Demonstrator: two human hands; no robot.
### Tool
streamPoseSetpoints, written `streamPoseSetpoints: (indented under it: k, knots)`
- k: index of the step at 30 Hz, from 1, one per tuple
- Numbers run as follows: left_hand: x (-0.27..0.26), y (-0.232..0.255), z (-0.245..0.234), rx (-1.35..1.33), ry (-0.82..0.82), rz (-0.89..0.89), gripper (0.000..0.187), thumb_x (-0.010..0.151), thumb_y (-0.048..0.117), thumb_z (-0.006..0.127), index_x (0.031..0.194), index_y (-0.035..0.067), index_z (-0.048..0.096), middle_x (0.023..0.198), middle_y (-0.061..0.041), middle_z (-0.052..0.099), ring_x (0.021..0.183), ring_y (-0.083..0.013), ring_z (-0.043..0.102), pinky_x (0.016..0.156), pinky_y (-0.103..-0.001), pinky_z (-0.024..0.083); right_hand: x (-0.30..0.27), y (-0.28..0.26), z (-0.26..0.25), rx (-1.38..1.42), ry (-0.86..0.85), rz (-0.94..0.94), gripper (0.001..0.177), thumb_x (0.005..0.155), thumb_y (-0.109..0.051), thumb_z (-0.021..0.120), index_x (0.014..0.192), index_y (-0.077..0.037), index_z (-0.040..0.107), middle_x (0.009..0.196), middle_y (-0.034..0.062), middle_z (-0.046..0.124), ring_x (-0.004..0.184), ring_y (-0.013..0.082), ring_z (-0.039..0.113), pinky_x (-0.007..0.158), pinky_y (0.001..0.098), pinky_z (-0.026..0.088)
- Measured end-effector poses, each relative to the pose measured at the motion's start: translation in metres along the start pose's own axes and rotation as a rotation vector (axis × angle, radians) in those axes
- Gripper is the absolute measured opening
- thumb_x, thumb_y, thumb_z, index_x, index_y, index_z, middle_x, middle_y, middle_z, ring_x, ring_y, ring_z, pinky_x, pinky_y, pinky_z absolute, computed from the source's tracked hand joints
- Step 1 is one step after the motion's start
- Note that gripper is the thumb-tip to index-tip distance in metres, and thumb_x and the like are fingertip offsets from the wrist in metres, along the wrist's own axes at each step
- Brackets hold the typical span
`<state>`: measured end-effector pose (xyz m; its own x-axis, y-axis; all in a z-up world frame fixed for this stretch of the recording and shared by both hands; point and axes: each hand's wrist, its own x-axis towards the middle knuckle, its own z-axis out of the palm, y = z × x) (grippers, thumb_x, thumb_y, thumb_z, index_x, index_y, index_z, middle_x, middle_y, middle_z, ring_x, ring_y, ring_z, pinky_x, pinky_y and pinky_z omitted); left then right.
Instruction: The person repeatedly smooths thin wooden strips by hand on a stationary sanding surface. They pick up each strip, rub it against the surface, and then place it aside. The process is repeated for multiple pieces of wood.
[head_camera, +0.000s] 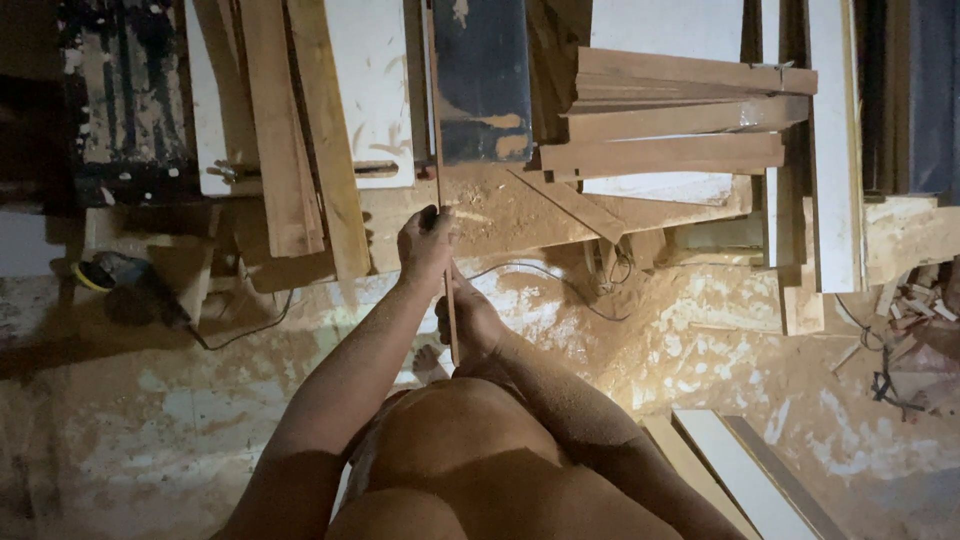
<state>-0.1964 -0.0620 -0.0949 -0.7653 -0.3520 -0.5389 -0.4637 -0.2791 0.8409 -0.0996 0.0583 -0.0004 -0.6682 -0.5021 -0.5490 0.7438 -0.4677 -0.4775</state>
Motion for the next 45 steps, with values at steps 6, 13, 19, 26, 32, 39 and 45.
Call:
streamPoseSetpoints:
  k: [6,13,19,26,32,39,45]
  knots:
    - [-0.007,0.044,0.007,-0.027,0.079,-0.043,0.081,0.098,0.043,0.095,0.153,-0.009,0.066,0.131,-0.032,0.079,0.105,-0.0348,0.085,0.087,-0.040,0.071,0.024,-0.005,-0.008,-0.030,0.018,0.002,0.065,0.121,-0.028,0.047,0.182,-0.042,0.032,0.070,0.0095,0.052,0.051,0.0270,0.052,0.046,0.0371,0.040]
    - [0.011,0.044,0.016,0.074,0.139,0.003,0.074,0.093,0.041,0.099,0.142,-0.008,0.073,0.116,-0.027,0.082,0.094,-0.0317,0.087,0.077,-0.041,0.073,0.058,0.003,-0.035,-0.101,0.018,-0.017,0.063,0.124,-0.028,0.047,0.183,-0.041,0.030,0.073,0.0095,0.053,0.055,0.0300,0.059,0.049,0.0413,0.049]
    - [-0.008,0.083,0.009,0.412,0.102,0.063,0.078,0.099,0.066,0.083,0.139,-0.001,0.078,0.131,-0.025,0.083,0.129,-0.0434,0.078,0.107,-0.058,0.064,0.058,-0.030,-0.006,-0.092,0.108,0.056,0.038,0.115,-0.021,0.056,0.153,-0.024,0.063,0.071,0.0060,0.049,0.054,0.0269,0.055,0.048,0.0411,0.048]
    - [-0.104,0.112,-0.032,0.534,-0.023,0.255,0.089,0.108,0.054,0.081,0.152,-0.019,0.053,0.147,-0.047,0.060,0.133,-0.0629,0.068,0.103,-0.064,0.067,0.123,0.015,-0.123,-1.489,-0.165,-0.497,0.025,0.095,-0.008,0.068,0.119,-0.003,0.071,0.096,0.0243,0.070,0.099,0.0500,0.068,0.097,0.0600,0.054]
    - [-0.141,0.129,-0.062,1.037,-0.322,0.858,0.086,0.089,0.026,0.086,0.161,-0.007,0.053,0.163,-0.036,0.047,0.148,-0.0571,0.056,0.115,-0.064,0.057,0.074,-0.066,0.036,-0.128,0.009,-0.120,0.065,0.126,-0.024,0.043,0.187,-0.029,0.022,0.167,0.0236,0.062,0.149,0.0430,0.062,0.122,0.0579,0.053]
    - [-0.097,0.113,-0.057,1.558,-0.416,0.841,0.090,0.090,0.039,0.075,0.167,0.000,0.051,0.180,-0.022,0.043,0.171,-0.0439,0.032,0.135,-0.068,0.028,0.114,-0.069,0.012,-0.033,0.048,-0.131,0.062,0.122,-0.022,0.047,0.183,-0.025,0.036,0.164,0.0233,0.067,0.146,0.0416,0.068,0.121,0.0531,0.056]
    - [-0.080,0.128,-0.043,1.667,-0.417,0.863,0.094,0.082,0.051,0.087,0.159,0.001,0.064,0.177,-0.017,0.052,0.170,-0.0453,0.033,0.135,-0.076,0.020,0.110,-0.082,0.042,-0.011,-0.001,-0.168,0.059,0.118,-0.019,0.054,0.177,-0.017,0.049,0.164,0.0270,0.065,0.149,0.0424,0.066,0.128,0.0587,0.049]
